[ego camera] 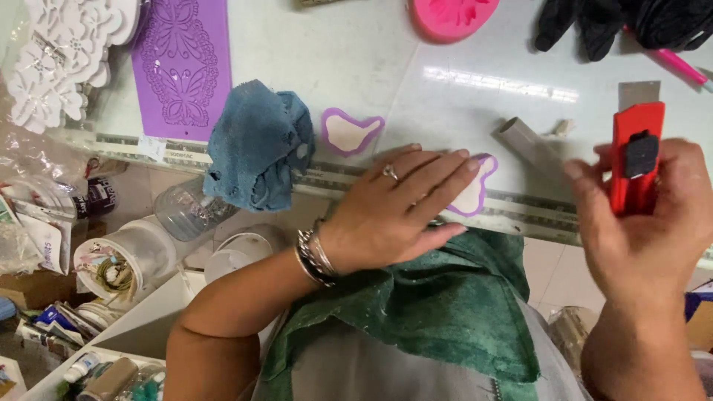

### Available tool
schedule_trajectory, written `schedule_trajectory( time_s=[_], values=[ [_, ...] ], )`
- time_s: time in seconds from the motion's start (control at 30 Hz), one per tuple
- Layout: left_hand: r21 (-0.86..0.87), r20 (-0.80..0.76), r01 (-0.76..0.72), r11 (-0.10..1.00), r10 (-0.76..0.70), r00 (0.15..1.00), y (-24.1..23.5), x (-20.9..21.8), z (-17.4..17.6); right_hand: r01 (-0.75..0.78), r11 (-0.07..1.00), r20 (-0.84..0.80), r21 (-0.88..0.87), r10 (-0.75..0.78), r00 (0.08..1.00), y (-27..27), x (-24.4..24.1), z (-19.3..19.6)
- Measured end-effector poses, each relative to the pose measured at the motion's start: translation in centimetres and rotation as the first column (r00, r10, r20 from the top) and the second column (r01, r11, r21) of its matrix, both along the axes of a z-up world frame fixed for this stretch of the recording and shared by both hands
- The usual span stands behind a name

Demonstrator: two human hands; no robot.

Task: Trimming excess material from a small clay mold using a utility knife to finish the piece.

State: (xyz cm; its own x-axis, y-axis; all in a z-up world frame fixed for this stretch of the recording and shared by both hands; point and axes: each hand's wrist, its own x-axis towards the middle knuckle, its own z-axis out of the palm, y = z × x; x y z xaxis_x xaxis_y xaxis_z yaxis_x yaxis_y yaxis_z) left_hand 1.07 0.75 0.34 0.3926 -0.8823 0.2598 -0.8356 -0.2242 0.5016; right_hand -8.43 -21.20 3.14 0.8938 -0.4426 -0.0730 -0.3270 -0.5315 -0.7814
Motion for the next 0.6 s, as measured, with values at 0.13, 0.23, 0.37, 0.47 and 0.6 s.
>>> schedule_trajectory(
  time_s=[0.13,0.23,0.37,0.47,0.6],
  values=[
    [0.083,0.299,-0.182,0.980,0.150,0.942,-1.1,-0.8,1.0,-0.092,0.985,-0.021,-0.144,0.090,0.996,0.6,-1.2,-0.7],
    [0.062,0.366,-0.212,0.975,0.176,0.914,-1.5,-0.9,0.7,-0.087,0.956,-0.030,-0.281,0.082,0.996,0.2,-1.8,-1.3],
    [0.057,0.421,-0.191,0.980,0.149,0.895,-1.6,-0.8,0.4,-0.052,0.975,0.089,-0.215,0.072,0.993,-0.9,-1.4,-0.9],
    [0.069,0.476,-0.194,0.978,0.139,0.868,-1.8,-0.8,0.5,-0.042,0.978,-0.018,-0.206,0.039,0.999,-2.8,-1.0,-1.6],
    [0.095,0.459,-0.169,0.981,0.108,0.882,-1.8,-0.8,-0.7,-0.144,0.959,-0.005,-0.243,0.147,0.989,-2.8,0.6,-0.4]
  ],
)
